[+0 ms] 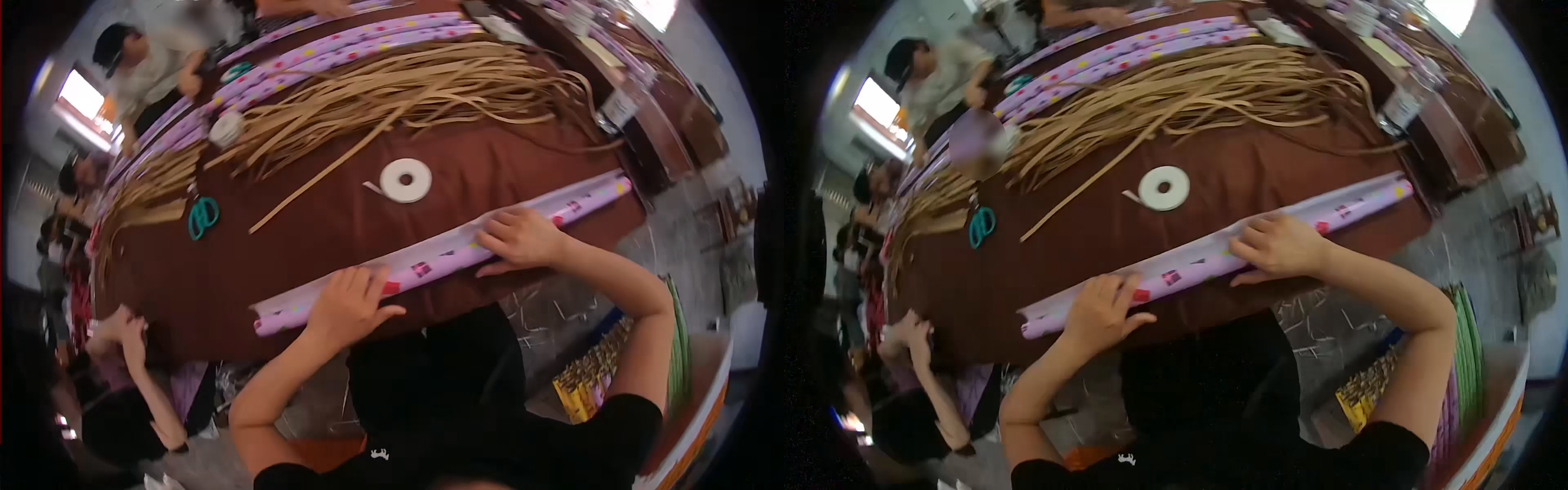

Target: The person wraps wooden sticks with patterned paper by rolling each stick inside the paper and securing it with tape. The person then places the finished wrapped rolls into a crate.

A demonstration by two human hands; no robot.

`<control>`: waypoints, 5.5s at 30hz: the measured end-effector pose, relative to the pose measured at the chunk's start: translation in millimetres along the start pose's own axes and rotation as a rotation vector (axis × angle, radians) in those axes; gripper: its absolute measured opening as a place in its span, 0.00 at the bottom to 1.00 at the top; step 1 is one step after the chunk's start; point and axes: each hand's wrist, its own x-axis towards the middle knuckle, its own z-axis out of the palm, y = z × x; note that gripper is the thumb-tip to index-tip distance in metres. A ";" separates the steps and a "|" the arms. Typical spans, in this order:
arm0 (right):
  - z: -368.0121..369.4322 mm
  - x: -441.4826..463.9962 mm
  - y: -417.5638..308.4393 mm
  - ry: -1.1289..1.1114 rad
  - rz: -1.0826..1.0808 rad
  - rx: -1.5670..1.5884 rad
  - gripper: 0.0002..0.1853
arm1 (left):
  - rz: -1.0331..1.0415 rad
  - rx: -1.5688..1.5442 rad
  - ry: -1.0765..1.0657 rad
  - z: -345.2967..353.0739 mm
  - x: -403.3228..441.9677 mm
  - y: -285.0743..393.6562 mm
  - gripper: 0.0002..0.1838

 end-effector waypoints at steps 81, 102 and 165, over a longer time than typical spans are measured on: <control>83.5 216.1 -65.5 -0.256 0.036 1.584 0.11 | -1.057 -0.590 0.504 -57.9 -102.0 -17.8 0.04; 73.3 216.5 -77.8 -0.084 0.074 1.032 0.20 | -1.229 -0.622 0.307 -49.3 -125.6 -61.5 0.05; 79.8 222.8 -77.3 0.217 -0.214 0.270 0.11 | -1.091 -0.041 -0.216 -63.9 -90.9 -87.2 0.08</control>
